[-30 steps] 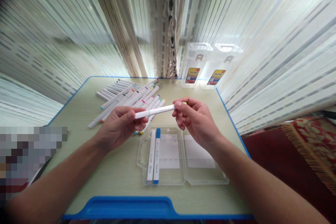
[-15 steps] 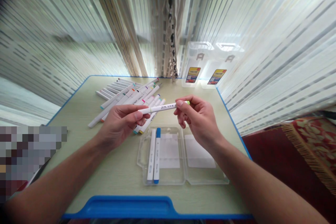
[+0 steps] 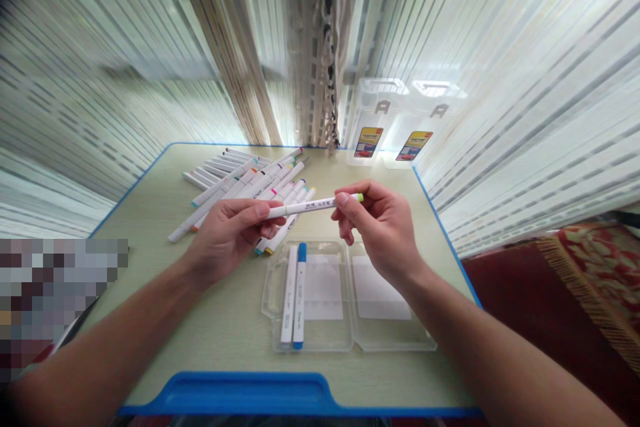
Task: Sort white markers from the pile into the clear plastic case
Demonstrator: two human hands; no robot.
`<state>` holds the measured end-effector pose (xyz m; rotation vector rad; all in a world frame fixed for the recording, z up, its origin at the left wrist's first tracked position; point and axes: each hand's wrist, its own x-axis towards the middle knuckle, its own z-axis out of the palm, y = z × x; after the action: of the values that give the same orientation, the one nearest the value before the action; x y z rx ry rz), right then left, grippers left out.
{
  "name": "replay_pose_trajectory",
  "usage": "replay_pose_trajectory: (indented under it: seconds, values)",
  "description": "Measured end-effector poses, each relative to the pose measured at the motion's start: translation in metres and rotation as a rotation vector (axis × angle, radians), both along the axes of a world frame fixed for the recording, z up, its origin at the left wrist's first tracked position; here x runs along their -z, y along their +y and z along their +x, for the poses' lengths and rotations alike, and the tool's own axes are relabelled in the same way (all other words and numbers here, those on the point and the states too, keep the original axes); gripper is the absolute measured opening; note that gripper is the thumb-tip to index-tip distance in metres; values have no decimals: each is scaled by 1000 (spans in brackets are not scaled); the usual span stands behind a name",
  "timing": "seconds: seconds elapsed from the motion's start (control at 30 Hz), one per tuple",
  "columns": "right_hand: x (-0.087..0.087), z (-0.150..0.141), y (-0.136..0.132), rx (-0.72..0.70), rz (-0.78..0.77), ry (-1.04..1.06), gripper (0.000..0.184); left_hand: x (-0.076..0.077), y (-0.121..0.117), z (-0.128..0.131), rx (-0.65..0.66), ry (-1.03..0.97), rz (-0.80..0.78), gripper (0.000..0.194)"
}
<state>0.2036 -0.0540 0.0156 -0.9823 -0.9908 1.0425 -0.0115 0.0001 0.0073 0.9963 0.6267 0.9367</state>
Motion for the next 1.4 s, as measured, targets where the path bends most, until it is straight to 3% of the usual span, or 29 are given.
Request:
replay_pose_trajectory:
  seconds: [0.27, 0.57, 1.4]
  values:
    - [1, 0, 1, 8, 4, -21, 3, 6, 0, 0, -65, 127, 117, 14]
    - [0, -2, -3, -16, 3, -79, 4, 6, 2, 0, -48, 154, 113, 10]
    - [2, -3, -4, -51, 14, -129, 6, 7, 0, 1, -53, 166, 130, 22]
